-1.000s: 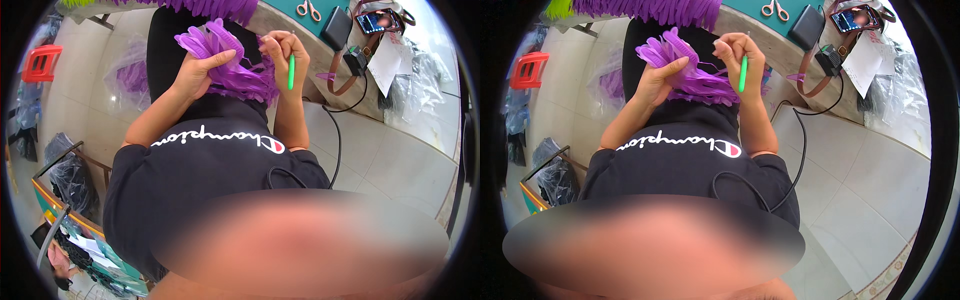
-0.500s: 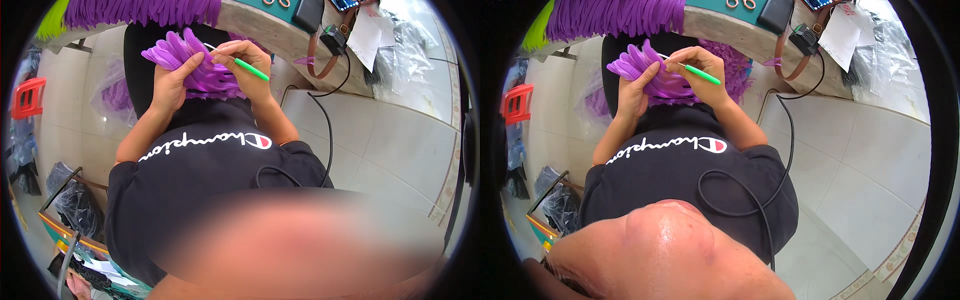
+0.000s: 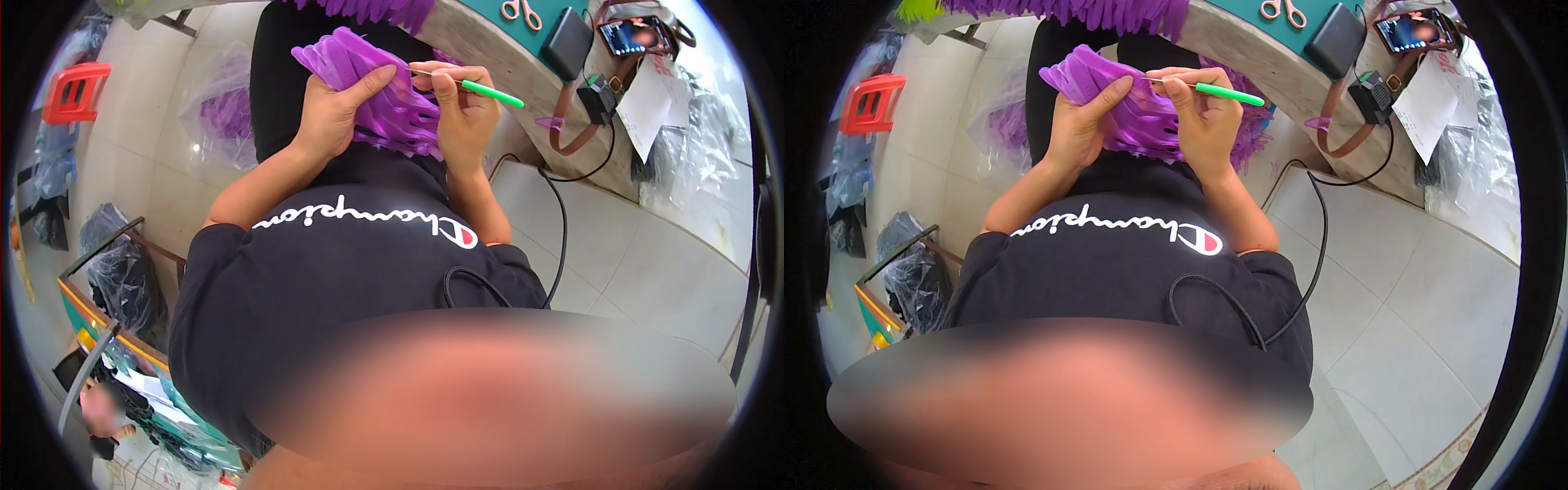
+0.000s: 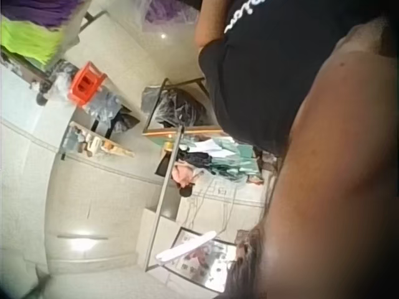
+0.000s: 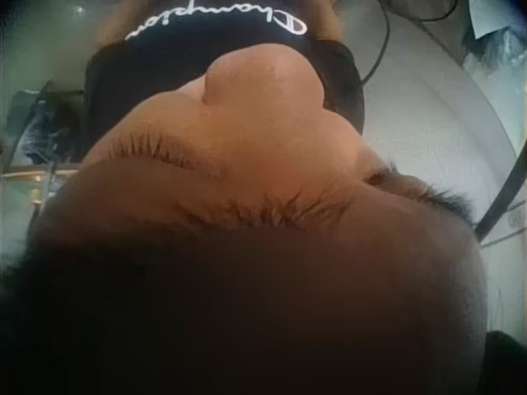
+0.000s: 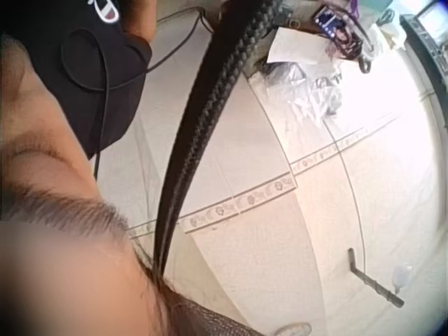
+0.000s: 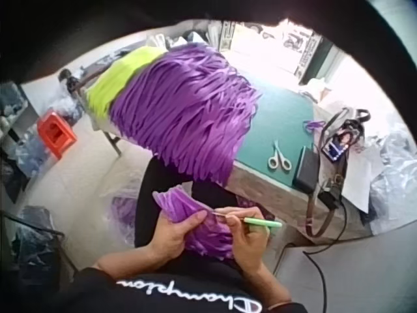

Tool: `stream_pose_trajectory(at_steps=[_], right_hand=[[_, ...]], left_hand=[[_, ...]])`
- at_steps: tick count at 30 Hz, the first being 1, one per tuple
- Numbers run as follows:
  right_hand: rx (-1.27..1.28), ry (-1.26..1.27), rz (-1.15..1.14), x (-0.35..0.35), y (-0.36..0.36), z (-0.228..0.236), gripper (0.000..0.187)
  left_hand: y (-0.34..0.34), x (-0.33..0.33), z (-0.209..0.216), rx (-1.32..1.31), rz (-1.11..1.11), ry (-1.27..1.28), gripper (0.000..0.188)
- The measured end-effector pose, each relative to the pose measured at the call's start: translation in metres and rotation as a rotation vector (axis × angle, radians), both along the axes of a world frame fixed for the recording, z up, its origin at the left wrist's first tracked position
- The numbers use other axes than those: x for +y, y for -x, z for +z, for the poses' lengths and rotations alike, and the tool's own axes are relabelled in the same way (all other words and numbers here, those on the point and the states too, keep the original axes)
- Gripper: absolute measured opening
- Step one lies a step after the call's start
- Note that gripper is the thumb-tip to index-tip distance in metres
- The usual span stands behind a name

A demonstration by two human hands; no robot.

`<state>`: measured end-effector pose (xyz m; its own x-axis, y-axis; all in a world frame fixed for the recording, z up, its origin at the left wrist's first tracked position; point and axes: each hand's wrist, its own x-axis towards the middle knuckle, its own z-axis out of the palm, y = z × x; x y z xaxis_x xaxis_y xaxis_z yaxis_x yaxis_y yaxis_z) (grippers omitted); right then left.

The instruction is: Assembling a purple fringed fabric item using a green crochet-like hand tool.

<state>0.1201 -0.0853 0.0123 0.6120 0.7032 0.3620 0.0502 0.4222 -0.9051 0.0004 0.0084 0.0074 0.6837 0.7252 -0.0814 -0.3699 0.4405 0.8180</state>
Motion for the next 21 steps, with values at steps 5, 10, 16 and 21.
stream_pose_trajectory(at_steps=[5,10,16,21], right_hand=[[-0.011,0.025,-0.013,0.001,0.000,-0.002,0.013],[-0.020,0.052,-0.013,0.001,0.001,-0.001,0.013],[-0.387,0.088,-0.139,0.001,-0.007,-0.012,0.007],[-0.943,-0.146,-0.663,-0.002,-0.069,0.009,0.008]], left_hand=[[0.001,-0.002,0.000,0.007,0.008,-0.006,0.013],[0.000,-0.003,-0.001,-0.007,0.019,0.003,0.014],[-0.001,-0.004,-0.002,0.040,0.058,-0.086,0.013],[0.002,-0.001,0.002,0.223,-0.277,-0.130,0.014]])
